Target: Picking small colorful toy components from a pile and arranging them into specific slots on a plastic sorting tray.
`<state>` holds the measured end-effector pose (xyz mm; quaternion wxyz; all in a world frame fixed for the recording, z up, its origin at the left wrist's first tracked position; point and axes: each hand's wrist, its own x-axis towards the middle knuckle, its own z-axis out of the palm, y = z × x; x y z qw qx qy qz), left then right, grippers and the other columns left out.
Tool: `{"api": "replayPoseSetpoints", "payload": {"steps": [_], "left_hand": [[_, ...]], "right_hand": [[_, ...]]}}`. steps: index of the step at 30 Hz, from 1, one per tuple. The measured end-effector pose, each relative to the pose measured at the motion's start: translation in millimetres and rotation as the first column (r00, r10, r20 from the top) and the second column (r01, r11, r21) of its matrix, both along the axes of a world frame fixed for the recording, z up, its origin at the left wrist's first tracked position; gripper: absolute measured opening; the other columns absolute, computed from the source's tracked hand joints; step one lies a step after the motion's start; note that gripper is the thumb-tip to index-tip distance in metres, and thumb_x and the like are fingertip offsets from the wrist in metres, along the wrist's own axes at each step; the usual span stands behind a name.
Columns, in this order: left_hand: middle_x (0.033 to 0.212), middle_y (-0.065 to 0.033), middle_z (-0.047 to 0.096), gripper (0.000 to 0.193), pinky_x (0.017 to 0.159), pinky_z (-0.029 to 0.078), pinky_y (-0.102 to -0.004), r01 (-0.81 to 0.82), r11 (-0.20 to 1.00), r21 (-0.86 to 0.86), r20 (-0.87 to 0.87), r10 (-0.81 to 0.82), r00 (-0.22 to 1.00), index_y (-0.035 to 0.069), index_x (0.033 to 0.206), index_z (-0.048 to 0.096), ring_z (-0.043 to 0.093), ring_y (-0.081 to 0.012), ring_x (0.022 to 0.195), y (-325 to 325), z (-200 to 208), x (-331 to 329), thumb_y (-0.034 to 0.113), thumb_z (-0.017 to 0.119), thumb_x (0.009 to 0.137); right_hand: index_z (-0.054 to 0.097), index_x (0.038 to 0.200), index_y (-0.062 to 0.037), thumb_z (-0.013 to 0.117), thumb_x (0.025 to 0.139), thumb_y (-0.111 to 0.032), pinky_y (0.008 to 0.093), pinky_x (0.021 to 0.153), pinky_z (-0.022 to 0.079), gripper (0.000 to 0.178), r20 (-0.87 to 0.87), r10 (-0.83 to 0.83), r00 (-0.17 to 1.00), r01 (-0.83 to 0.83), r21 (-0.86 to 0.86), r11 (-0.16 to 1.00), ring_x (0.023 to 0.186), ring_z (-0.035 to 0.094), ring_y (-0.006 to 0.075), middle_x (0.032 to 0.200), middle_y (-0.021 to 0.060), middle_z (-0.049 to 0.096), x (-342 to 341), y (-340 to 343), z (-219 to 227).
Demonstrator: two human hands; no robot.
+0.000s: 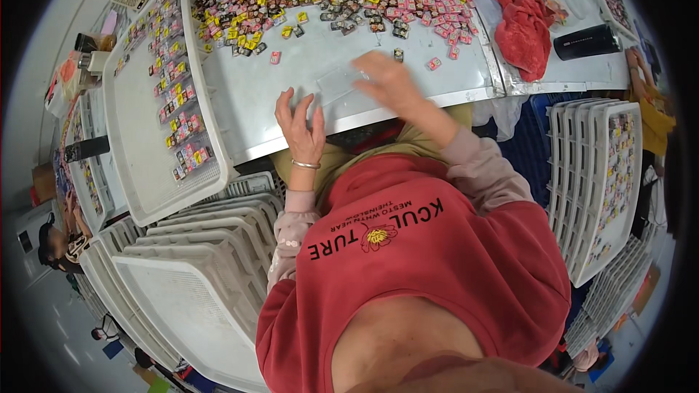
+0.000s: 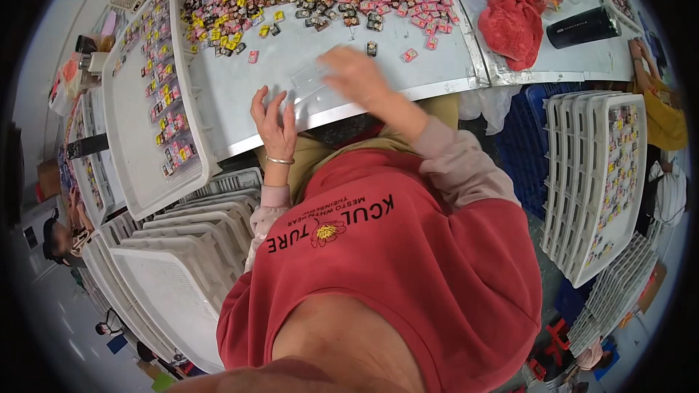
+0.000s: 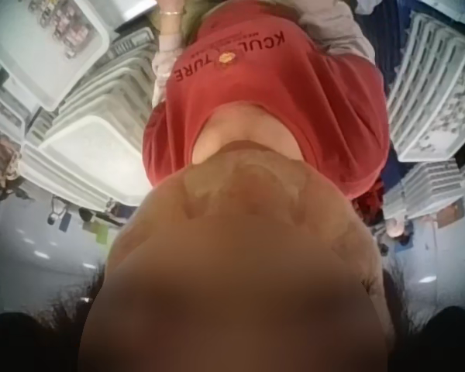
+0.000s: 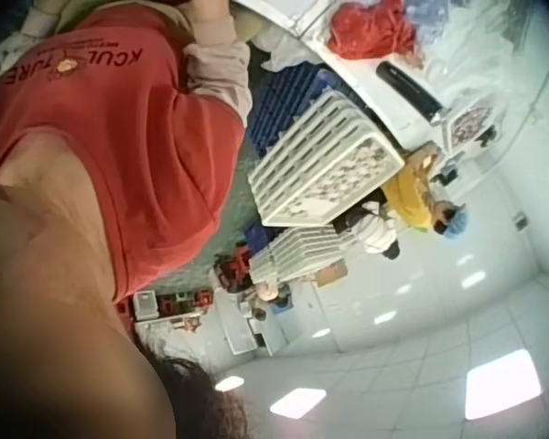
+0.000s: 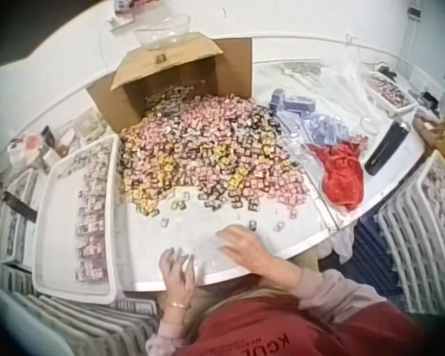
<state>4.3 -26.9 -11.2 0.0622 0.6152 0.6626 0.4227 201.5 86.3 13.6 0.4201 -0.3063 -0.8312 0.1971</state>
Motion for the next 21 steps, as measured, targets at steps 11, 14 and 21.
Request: {"api": "replayPoseSetpoints", "payload": {"steps": [11,14,21], "left_hand": [[0.124,-0.0150,0.051,0.035,0.098,0.037,-0.0429,0.045,0.998,-0.042,-0.176,-0.051,0.983,0.009,0.107,0.065,0.046,-0.0340,0.119,5.7,9.5,0.8,0.016,0.074,0.074],[0.119,-0.0136,0.054,0.032,0.096,0.038,-0.0425,0.083,0.995,-0.052,-0.213,-0.092,0.973,0.009,0.104,0.065,0.049,-0.0331,0.116,6.7,9.6,-5.5,0.016,0.074,0.074],[0.119,-0.0130,0.055,0.027,0.094,0.039,-0.0446,0.073,0.997,-0.040,-0.221,-0.080,0.972,0.009,0.095,0.067,0.049,-0.0351,0.113,9.8,16.3,-32.3,0.018,0.076,0.071]], "right_hand": [[0.061,0.101,-0.0042,0.072,0.076,-0.007,0.0385,0.067,0.050,0.027,0.326,-0.183,0.927,0.248,-0.167,0.954,0.075,0.062,0.0271,0.096,0.0098,0.058,53.7,26.5,-4.9],[0.061,0.100,-0.0025,0.069,0.077,-0.005,0.0375,0.066,0.050,0.025,0.290,-0.118,0.950,0.194,-0.250,0.949,0.073,0.063,0.0261,0.095,0.0110,0.058,60.1,34.7,-1.7],[0.064,0.103,-0.0004,0.070,0.075,-0.005,0.0296,0.064,0.049,0.028,0.318,-0.018,0.948,0.111,-0.274,0.955,0.070,0.061,0.0189,0.091,0.0107,0.058,62.7,37.5,3.5]]}}
